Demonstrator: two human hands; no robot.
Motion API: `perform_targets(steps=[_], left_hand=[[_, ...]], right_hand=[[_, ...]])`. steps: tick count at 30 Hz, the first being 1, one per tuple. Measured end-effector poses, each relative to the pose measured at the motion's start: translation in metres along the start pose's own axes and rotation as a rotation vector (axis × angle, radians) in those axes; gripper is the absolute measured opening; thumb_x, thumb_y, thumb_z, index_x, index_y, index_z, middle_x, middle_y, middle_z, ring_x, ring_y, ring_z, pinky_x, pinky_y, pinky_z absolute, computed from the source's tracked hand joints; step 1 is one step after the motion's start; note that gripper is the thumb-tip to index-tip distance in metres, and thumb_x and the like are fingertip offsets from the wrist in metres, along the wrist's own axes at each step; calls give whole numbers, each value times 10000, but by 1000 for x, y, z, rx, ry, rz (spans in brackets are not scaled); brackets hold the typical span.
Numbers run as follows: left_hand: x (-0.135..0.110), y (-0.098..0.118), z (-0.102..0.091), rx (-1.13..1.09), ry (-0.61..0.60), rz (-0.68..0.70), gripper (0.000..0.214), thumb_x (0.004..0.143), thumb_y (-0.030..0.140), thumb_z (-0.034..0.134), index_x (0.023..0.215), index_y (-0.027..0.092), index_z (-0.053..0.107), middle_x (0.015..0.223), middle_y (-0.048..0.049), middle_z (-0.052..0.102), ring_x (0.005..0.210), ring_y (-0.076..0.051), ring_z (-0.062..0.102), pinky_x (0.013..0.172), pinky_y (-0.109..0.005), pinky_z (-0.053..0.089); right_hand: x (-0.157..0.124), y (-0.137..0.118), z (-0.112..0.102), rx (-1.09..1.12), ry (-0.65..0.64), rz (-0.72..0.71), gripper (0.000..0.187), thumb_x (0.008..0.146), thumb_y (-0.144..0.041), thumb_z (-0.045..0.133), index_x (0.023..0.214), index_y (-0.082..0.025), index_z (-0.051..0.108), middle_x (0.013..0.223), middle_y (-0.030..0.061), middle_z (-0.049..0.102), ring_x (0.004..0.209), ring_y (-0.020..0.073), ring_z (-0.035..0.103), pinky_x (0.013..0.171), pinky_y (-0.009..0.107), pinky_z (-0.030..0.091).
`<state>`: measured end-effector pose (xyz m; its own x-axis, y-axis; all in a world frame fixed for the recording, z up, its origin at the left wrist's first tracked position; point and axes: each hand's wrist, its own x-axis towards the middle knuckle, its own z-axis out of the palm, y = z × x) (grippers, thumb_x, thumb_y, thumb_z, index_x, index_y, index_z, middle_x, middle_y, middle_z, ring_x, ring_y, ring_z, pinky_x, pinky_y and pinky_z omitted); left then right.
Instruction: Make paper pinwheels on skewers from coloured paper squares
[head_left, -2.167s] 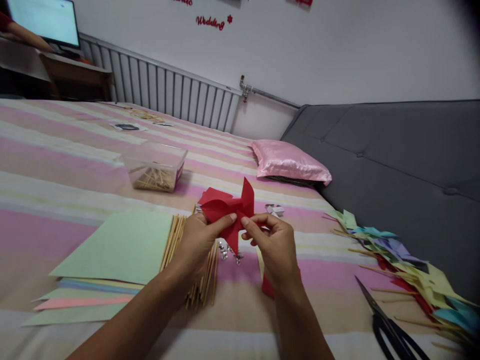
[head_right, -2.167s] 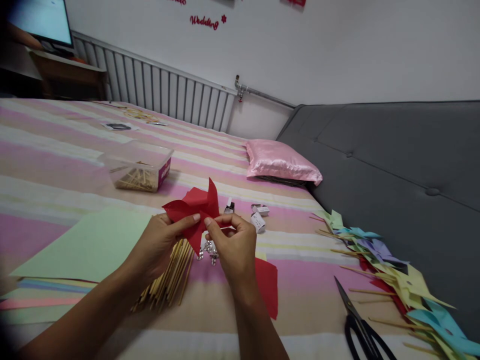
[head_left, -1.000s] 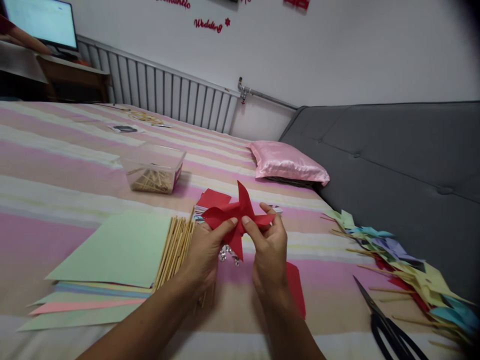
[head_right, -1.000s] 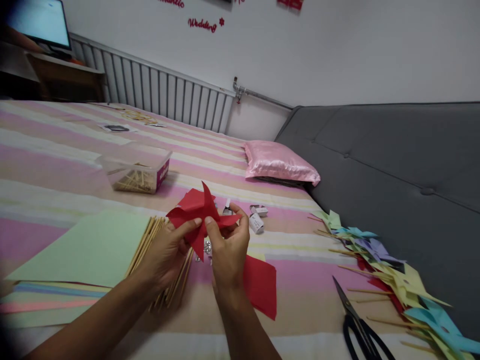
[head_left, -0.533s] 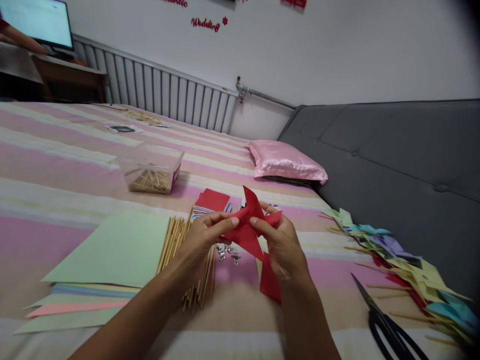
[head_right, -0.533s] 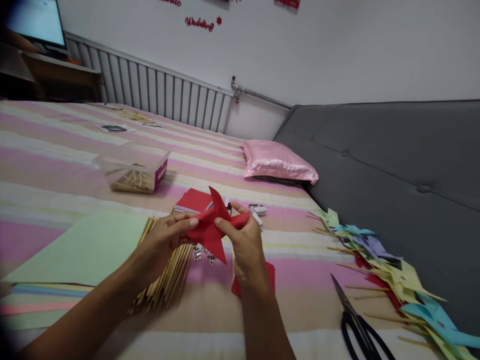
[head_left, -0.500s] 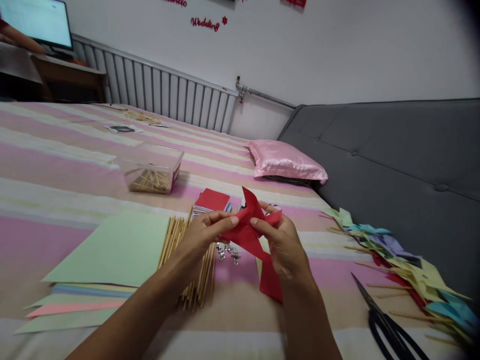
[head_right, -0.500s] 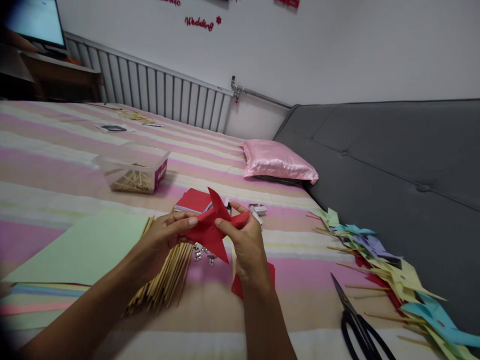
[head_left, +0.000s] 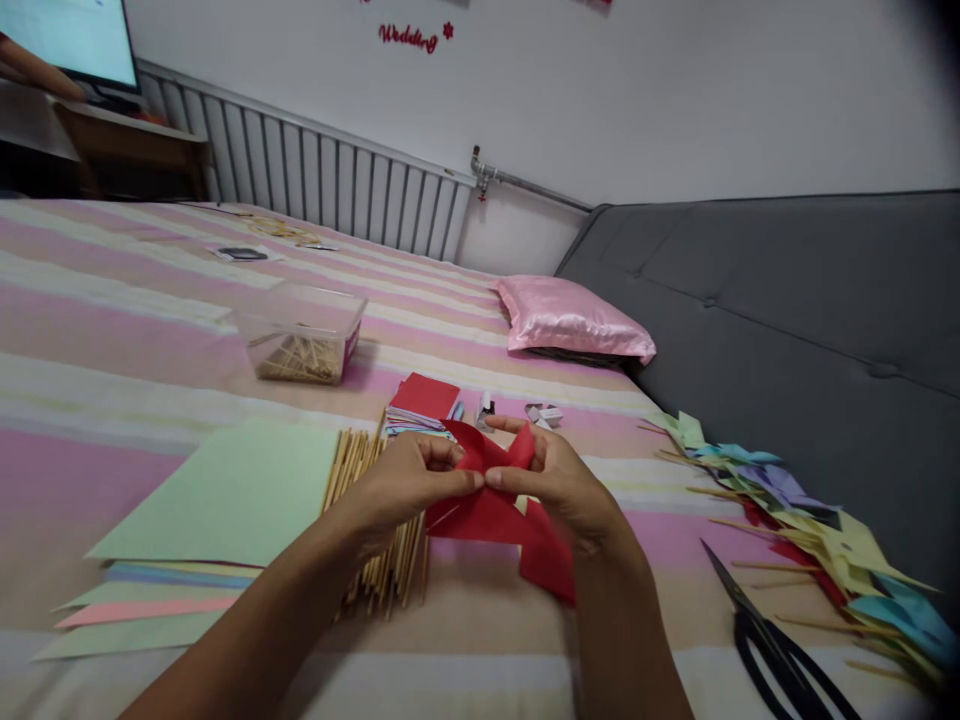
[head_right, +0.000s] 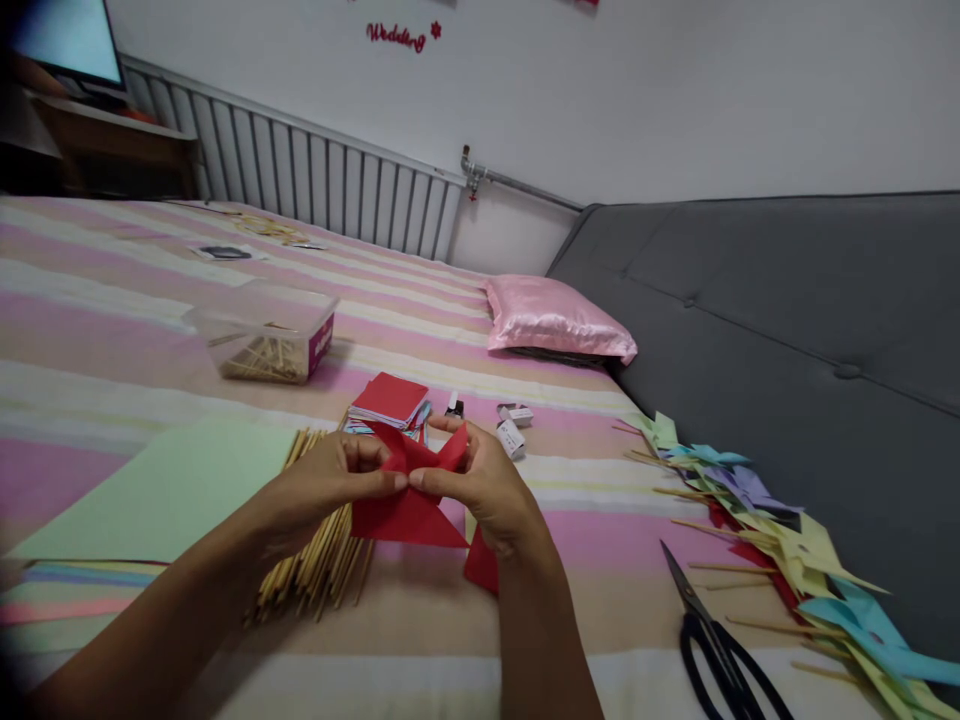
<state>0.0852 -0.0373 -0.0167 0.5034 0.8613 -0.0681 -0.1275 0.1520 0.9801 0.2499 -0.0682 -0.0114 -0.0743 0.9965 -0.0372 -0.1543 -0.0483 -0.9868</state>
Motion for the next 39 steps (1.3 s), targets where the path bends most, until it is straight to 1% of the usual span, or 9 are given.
perform_targets(steps=[7,11,14,18,25,32,35,37,39], left_hand=[[1,-2,2,-21,2,-10,140,563,202,740,495,166,623,473,11,565,433,-91,462,447,-201,304],[0,-2,6,-4,78,-18,173,538,181,722,452,165,572,434,24,534,407,-89,447,433,-200,272],[1,-2,9,-47,142,-8,107,530,186,718,507,154,618,500,2,599,451,-107,506,475,-211,326],[3,-4,10,-93,209,17,83,549,201,719,585,143,671,555,-27,643,490,-126,548,520,-234,376],[2,-4,9,-76,146,28,62,556,171,703,609,141,691,575,-22,657,535,-123,559,550,-225,385],[3,-6,8,-67,144,1,69,538,157,722,591,136,683,550,-2,653,515,-109,546,522,-209,370],[4,-7,5,-104,204,15,99,559,189,727,537,138,645,516,9,632,494,-98,532,514,-203,364],[6,-5,1,-123,269,19,191,558,214,739,468,137,589,465,22,589,459,-82,493,488,-198,338],[7,-3,-3,-146,301,6,182,557,230,742,492,126,606,485,10,602,468,-84,494,485,-200,333]], right_hand=[[-1,-1,-3,-2,-20,-17,615,573,-252,805,1132,-183,558,693,-15,670,625,173,646,643,312,515],[-3,-2,1,-7,5,-30,608,574,-251,806,1125,-188,556,745,9,697,672,194,671,671,331,532],[-4,-3,2,-15,35,-58,600,593,-233,795,1133,-194,537,791,16,710,721,185,680,700,320,534],[-5,-3,2,-1,13,-61,576,619,-245,780,1138,-201,533,864,41,721,784,204,691,760,362,534],[-4,-2,4,-47,90,-57,589,623,-226,762,1159,-183,522,840,55,720,745,212,686,739,377,528],[0,1,4,-124,110,-55,558,618,-258,762,1120,-206,524,818,46,714,750,226,679,696,368,527],[-1,2,7,-198,151,-172,562,643,-280,754,1140,-217,500,877,49,700,830,226,664,753,385,517],[-5,-1,10,-324,262,-327,554,645,-266,758,1143,-231,516,954,46,679,918,215,636,827,380,488],[-13,-6,13,-469,384,-489,437,681,-233,731,1089,-248,578,967,28,666,924,189,617,838,346,470]])
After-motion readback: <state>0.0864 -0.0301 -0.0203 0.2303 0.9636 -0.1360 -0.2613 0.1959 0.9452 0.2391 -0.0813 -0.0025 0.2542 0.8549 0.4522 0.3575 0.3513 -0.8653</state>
